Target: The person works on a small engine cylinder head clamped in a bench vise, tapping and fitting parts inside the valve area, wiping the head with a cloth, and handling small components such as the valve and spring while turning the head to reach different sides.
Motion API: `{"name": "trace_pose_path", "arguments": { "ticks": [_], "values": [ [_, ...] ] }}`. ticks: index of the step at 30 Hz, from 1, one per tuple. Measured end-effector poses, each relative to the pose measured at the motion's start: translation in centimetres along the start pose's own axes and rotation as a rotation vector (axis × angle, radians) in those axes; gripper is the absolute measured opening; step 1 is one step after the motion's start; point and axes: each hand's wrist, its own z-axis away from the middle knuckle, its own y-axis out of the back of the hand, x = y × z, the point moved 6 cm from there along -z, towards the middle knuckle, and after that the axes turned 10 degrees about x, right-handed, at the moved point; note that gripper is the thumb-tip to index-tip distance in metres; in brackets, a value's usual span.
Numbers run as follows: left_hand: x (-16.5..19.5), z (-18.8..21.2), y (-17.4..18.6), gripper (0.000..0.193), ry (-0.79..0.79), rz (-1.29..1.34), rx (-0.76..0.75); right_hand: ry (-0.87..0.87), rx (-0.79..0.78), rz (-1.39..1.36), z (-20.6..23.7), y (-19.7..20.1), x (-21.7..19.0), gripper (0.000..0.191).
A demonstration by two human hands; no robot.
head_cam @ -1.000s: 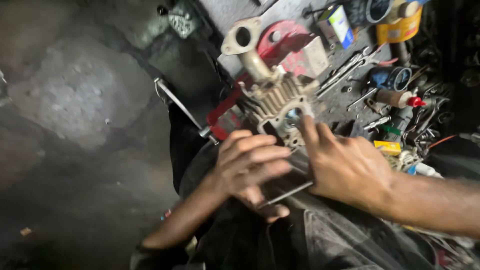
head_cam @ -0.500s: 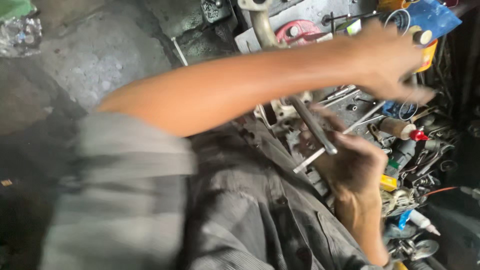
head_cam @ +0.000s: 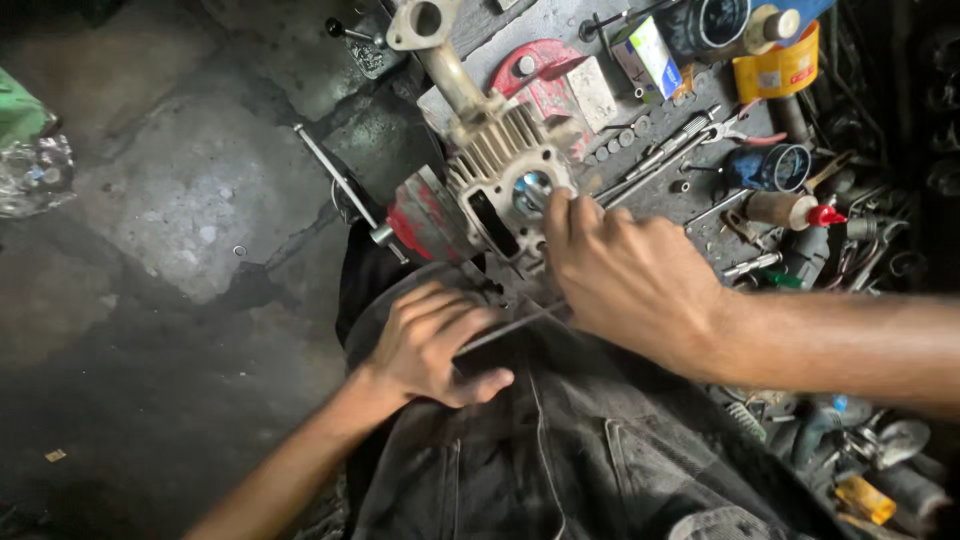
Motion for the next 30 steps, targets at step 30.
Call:
{"name": "trace_pose_path", "arguments": {
  "ticks": [30],
  "values": [
    [3.1, -2.4, -5.4, 0.057, 0.144, -0.176, -0.805, 0.013, 0.705, -0.093, 6.1, 3.0, 1.3, 0.053]
  ]
}}
